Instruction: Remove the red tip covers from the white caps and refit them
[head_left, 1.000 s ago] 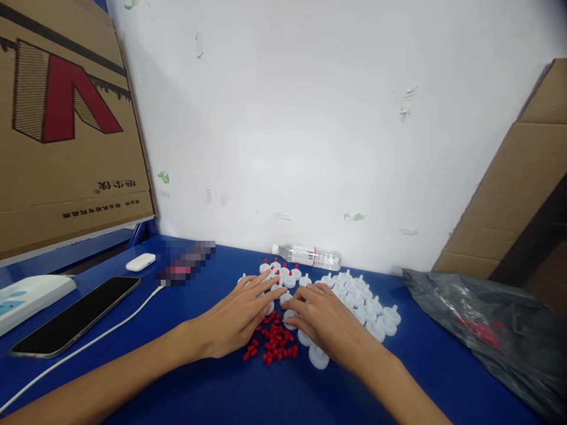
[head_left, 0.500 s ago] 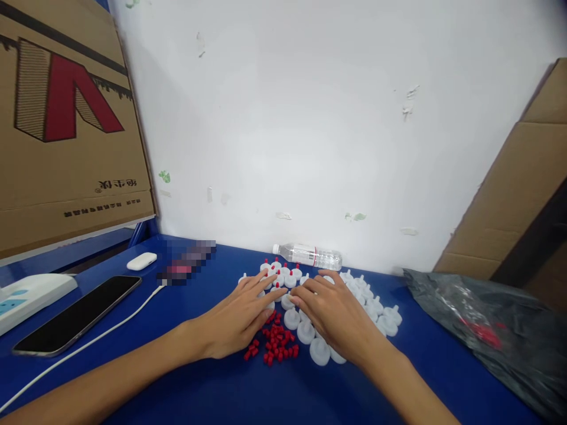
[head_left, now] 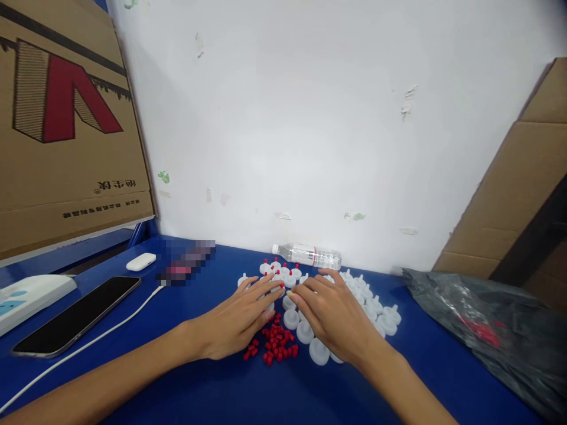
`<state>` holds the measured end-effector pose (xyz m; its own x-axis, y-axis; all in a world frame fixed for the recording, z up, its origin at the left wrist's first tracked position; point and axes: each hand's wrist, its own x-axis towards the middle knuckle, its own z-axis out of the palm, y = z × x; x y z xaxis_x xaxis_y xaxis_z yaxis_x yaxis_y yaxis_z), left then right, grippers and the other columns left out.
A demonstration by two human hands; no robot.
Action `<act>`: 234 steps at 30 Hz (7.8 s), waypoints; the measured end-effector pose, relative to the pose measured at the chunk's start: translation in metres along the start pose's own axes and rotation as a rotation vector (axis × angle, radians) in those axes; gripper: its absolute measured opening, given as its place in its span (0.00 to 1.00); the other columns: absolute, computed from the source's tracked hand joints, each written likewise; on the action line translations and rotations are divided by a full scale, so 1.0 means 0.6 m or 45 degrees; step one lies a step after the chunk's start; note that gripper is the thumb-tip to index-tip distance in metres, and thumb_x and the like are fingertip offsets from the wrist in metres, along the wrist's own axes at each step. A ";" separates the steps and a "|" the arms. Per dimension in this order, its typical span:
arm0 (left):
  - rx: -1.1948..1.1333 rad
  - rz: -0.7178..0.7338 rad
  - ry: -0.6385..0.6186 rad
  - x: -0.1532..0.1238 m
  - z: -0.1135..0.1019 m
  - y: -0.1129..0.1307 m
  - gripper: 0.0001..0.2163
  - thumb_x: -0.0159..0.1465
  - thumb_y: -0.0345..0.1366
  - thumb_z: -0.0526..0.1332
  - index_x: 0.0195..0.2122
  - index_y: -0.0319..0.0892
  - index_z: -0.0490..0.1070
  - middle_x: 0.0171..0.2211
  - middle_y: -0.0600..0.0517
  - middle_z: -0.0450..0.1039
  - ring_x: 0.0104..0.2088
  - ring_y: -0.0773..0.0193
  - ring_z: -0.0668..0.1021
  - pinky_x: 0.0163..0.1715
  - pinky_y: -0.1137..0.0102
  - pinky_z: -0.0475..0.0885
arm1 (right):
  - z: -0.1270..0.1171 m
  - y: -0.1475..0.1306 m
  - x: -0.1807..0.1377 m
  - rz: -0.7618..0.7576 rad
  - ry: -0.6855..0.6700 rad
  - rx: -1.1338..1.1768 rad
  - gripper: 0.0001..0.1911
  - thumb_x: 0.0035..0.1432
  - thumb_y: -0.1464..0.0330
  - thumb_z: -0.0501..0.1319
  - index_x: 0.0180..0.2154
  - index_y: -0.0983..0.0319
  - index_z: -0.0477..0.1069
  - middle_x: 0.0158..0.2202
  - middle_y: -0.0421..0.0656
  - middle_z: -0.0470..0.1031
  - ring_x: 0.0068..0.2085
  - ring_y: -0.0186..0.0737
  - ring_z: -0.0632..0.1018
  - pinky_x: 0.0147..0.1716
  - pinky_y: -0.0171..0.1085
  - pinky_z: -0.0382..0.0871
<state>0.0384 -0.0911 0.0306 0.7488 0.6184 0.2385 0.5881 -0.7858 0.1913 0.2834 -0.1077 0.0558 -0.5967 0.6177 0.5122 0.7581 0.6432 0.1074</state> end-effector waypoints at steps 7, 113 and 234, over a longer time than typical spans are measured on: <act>-0.109 0.025 0.190 -0.004 -0.019 0.014 0.25 0.77 0.39 0.50 0.74 0.52 0.47 0.74 0.45 0.50 0.72 0.50 0.57 0.69 0.46 0.57 | 0.014 0.002 -0.008 0.108 0.090 -0.024 0.23 0.71 0.59 0.59 0.61 0.62 0.66 0.55 0.49 0.78 0.53 0.50 0.78 0.61 0.54 0.58; -0.207 0.173 0.262 0.008 -0.029 0.035 0.07 0.71 0.31 0.54 0.34 0.43 0.64 0.32 0.52 0.68 0.36 0.60 0.67 0.39 0.65 0.64 | 0.003 0.021 -0.007 0.258 0.286 -0.113 0.15 0.77 0.58 0.44 0.46 0.60 0.63 0.36 0.42 0.78 0.23 0.37 0.77 0.21 0.37 0.53; -0.239 0.115 0.400 0.006 -0.014 0.048 0.12 0.77 0.32 0.44 0.34 0.44 0.56 0.29 0.56 0.61 0.30 0.63 0.63 0.41 0.63 0.61 | -0.002 -0.015 0.005 -0.364 0.434 -0.116 0.15 0.69 0.80 0.53 0.48 0.60 0.71 0.45 0.42 0.80 0.44 0.38 0.78 0.60 0.48 0.59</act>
<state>0.0552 -0.1113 0.0451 0.6475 0.5402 0.5375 0.4356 -0.8411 0.3205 0.2753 -0.1121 0.0572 -0.6764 0.2273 0.7006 0.6048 0.7142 0.3522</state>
